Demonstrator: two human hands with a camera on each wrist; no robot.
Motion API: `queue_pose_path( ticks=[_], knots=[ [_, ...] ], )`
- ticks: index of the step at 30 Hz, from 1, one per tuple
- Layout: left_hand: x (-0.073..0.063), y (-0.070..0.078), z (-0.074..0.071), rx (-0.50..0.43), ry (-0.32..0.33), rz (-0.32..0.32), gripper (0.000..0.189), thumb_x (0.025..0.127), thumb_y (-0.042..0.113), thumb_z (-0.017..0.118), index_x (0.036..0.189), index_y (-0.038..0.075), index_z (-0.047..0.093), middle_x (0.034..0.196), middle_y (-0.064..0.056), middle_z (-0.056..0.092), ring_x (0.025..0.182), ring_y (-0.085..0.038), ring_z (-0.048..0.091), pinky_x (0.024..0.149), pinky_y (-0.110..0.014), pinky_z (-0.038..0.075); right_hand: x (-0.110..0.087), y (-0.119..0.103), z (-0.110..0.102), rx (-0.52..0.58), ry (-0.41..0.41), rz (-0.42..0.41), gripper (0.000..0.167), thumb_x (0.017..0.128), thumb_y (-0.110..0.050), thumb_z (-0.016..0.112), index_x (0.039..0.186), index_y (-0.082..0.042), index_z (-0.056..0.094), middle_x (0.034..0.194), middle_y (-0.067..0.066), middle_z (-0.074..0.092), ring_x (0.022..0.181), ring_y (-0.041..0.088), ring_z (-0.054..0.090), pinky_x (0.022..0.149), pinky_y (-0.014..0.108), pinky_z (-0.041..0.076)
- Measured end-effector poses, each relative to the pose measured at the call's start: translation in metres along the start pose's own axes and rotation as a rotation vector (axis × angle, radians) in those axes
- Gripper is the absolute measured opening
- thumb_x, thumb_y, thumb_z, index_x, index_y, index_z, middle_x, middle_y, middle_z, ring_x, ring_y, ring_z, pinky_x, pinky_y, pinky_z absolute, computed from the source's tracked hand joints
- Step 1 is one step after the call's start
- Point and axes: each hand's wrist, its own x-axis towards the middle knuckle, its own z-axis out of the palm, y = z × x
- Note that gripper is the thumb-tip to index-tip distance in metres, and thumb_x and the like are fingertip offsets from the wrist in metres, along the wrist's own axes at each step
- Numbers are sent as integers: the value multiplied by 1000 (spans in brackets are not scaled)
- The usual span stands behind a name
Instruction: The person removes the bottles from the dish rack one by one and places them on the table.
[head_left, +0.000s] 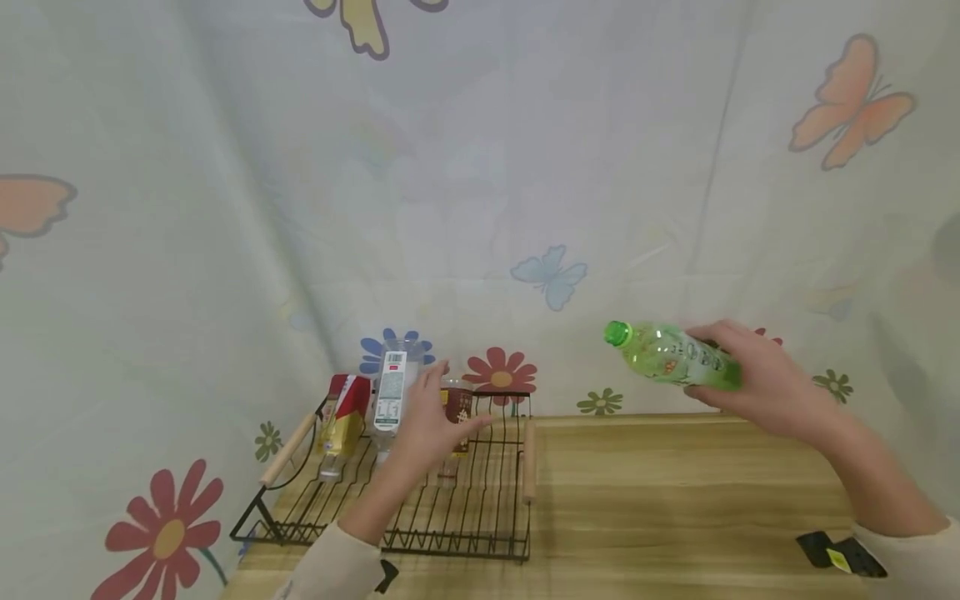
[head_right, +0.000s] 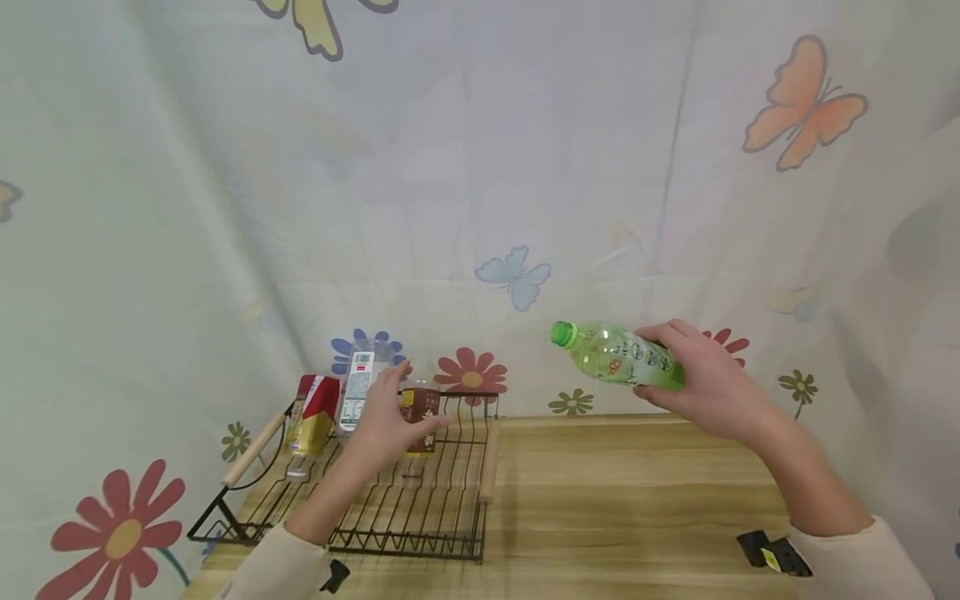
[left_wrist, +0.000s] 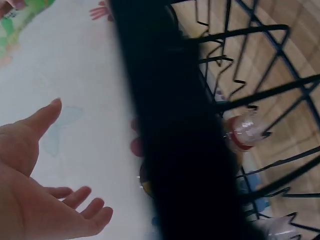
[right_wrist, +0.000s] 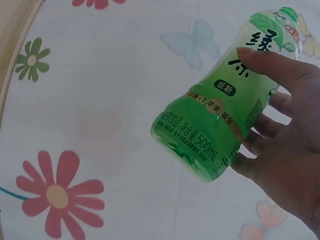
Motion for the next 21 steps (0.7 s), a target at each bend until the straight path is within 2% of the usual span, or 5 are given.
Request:
queue_pose_path(
  ticks=[8,12,15,18,21],
  knots=[
    [-1,-24,16,0,-10,-112,121,82,58,88,168,5,20,168,-26,26,151,-47,34,110,-66,44,-17,38,-16,93,55,154,68,85,-10,90,143,-2,55,131,19,65,116,52,62,77,11,45],
    [-4,-32,24,-10,-28,-137,122,83,58,87,168,3,18,167,-28,26,149,-49,37,109,-67,44,-24,54,-14,112,71,227,67,90,-15,87,145,-1,52,133,23,62,121,54,57,92,41,56],
    [-5,-37,28,-11,-35,-142,121,85,59,85,169,5,16,166,-28,27,147,-48,40,109,-66,46,-30,65,-11,125,102,268,66,92,-18,86,146,-1,51,132,21,60,121,32,60,97,37,55],
    [-5,-42,32,-22,-41,-141,118,87,59,83,169,6,16,164,-28,30,142,-47,46,107,-63,49,-35,75,-11,156,135,306,65,94,-19,84,147,-2,49,130,18,58,112,0,53,85,4,42],
    [-3,-46,36,-32,-40,-134,113,89,57,82,168,5,18,161,-29,33,136,-47,51,103,-62,52,-40,85,-11,177,145,354,67,97,-23,81,150,-3,45,130,15,56,104,-15,42,77,-2,34]
  ],
)
